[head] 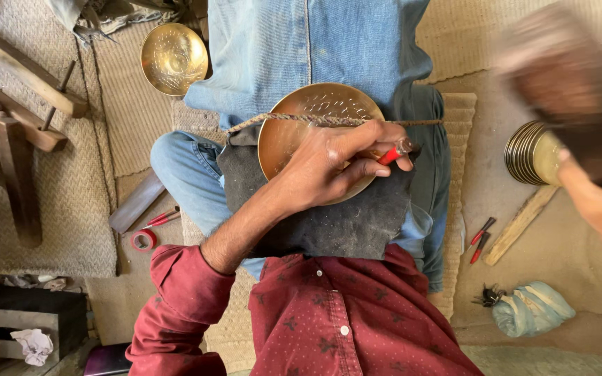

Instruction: The person sits cross-legged on a floor mat holding a red-handled punch against a brass plate resting on a leather cushion and strikes the punch with a wooden mallet to hammer decorative patterns into the plate. They reposition the punch and rotate the plate between strikes, working across the plate surface.

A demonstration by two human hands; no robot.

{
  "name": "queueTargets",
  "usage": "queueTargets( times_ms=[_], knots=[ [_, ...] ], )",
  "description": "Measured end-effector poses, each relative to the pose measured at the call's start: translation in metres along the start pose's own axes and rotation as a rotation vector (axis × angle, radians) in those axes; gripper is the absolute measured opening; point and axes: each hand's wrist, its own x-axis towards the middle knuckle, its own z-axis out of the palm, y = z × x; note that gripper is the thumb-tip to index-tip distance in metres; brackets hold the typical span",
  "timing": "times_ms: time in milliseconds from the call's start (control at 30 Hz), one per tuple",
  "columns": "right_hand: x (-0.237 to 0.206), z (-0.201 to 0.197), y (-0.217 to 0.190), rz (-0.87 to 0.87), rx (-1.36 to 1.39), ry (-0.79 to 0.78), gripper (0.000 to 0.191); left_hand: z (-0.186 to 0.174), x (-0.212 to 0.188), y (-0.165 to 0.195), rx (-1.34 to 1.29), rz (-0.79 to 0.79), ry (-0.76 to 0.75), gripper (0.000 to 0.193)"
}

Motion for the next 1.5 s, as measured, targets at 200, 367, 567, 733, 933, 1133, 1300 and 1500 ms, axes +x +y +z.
queueTargets(
  times_ms=[200,367,567,733,933,1133,1300,1500],
  knots=[
    [-0.015,-0.010,-0.029,0.358,0.470,0.092,0.012,-0.001,0.002,0.000,0.031,0.021,0.000,0.039],
    [0.004,-0.030,-0.076,-0.259,-0.052,0.036,0.046,-0.001,0.002,0.000,0.015,0.004,-0.011,0.040],
    [0.008,-0.020,-0.076,-0.117,0.220,0.064,0.050,-0.002,0.002,-0.001,0.037,0.005,-0.018,0.041],
    [0.009,-0.015,-0.066,-0.162,0.293,0.062,0.078,-0.002,0.001,0.000,0.023,-0.007,-0.030,0.039],
    [0.016,-0.031,-0.073,-0.319,-0.089,-0.046,0.090,-0.003,0.002,0.001,0.023,-0.001,-0.043,0.040],
    [0.015,-0.022,-0.070,-0.245,0.038,-0.026,0.082,-0.002,0.000,-0.003,0.037,0.006,-0.044,0.040],
    [0.012,-0.020,-0.074,-0.265,0.037,0.010,0.082,0.000,0.000,-0.008,0.139,-0.031,-0.032,0.037],
    [0.020,-0.027,-0.089,-0.286,0.000,0.006,0.082,0.002,-0.001,-0.005,0.030,0.007,0.019,0.039]
  ],
)
